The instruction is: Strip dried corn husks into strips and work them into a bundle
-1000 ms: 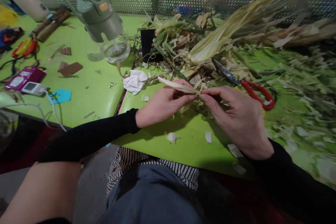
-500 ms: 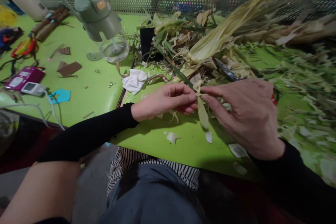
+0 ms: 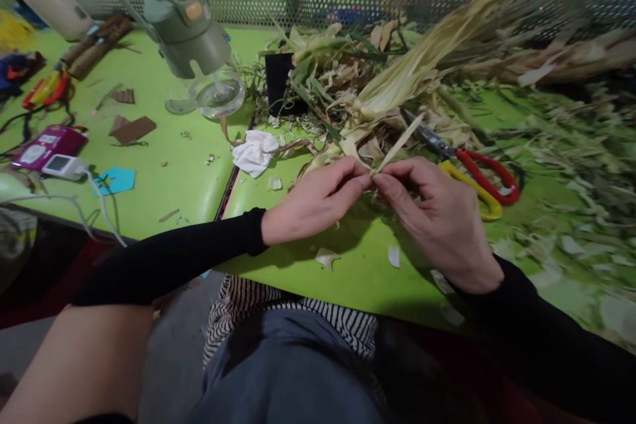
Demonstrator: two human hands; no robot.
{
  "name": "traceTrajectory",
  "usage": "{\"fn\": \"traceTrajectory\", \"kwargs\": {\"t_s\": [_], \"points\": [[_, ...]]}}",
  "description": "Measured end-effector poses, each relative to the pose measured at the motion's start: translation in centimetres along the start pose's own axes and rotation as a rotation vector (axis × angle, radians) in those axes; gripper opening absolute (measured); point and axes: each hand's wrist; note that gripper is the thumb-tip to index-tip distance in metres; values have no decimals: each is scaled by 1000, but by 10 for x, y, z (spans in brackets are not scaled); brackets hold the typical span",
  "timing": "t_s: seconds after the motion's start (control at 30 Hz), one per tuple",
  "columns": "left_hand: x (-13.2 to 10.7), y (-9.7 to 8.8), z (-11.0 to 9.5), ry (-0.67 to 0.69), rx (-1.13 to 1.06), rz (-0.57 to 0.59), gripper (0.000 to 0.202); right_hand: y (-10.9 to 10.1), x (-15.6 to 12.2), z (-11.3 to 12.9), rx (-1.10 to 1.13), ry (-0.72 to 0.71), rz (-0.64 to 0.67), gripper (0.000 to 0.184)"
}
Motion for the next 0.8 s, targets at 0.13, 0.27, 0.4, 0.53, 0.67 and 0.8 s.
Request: {"fn": "traceTrajectory", "kwargs": {"t_s": [0.13,0.27,0.4,0.53,0.67,0.8], "points": [[-3,-1,0,69,101,-46,22,-4,0,5,39,74,69,17],[-3,0,2,75,83,-60,24,-6,0,8,52,61,94,15],[1,1,6,11,-13,6,27,-6,0,7,40,42,76,12],[7,-2,4,16,-12,40,25,-7,0,3,20,39,60,14],[10,-4,0,39,5,-34,12,-9,1,-2,47,84,41,16],[11,-3,-1,-4,-148,-4,12,-9,1,-3,100,139,60,23]]}}
Point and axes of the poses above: each hand's wrist, its own x-axis towards the middle knuckle, its own y-axis out of the palm, z = x × y, and after that the axes turned 10 degrees about x, right-handed
